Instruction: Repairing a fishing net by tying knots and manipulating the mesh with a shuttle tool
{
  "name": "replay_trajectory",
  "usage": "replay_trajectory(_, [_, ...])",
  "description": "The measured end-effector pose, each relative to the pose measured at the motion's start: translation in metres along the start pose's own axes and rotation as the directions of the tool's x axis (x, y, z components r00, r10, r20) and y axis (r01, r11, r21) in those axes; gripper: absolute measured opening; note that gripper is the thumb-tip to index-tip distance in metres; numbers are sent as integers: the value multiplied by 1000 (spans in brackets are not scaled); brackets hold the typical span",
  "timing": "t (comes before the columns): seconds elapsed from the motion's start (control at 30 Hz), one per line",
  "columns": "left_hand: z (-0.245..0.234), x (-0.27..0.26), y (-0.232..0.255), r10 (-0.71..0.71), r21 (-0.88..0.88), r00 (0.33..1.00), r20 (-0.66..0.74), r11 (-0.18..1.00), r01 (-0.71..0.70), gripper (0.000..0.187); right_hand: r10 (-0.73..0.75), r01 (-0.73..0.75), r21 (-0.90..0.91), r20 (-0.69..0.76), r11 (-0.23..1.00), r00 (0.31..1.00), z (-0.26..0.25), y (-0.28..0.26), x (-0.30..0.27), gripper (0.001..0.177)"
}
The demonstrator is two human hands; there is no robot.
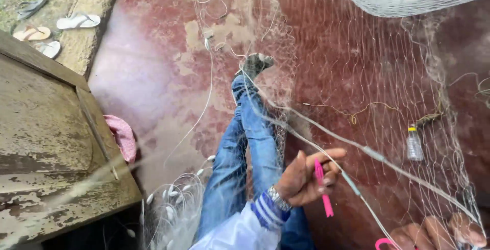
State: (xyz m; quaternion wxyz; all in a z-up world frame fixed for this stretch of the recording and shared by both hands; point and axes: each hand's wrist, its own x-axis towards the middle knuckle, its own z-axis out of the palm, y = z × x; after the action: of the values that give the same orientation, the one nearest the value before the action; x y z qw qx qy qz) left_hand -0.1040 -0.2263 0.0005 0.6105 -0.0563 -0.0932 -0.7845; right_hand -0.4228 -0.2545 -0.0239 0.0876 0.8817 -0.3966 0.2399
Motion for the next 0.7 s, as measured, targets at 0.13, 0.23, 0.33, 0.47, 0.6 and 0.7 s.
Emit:
replay_trajectory(0.13, [-6,40,16,116,68,977,180,989,-130,97,103,-105,374,24,922,994,12,99,-76,28])
replay_trajectory(0.23, [6,66,35,231,-57,927,296,973,-225,87,157,-163,629,66,760,985,16,154,-90,21])
replay_trajectory(0.33, [42,71,48,324,-228,866,381,941,-251,79,209,-215,821,119,530,971,13,187,-89,15])
replay_trajectory(0.47, [69,53,56,376,-344,841,388,906,-246,71,253,-262,954,220,146,942,4,208,-79,7])
replay_trajectory(0.6, [67,22,62,339,-259,879,337,930,-260,64,241,-272,917,346,-292,907,15,204,-75,6])
replay_trajectory(0.7, [57,3,61,326,-137,894,307,945,-298,54,195,-240,772,425,-589,884,26,174,-61,11])
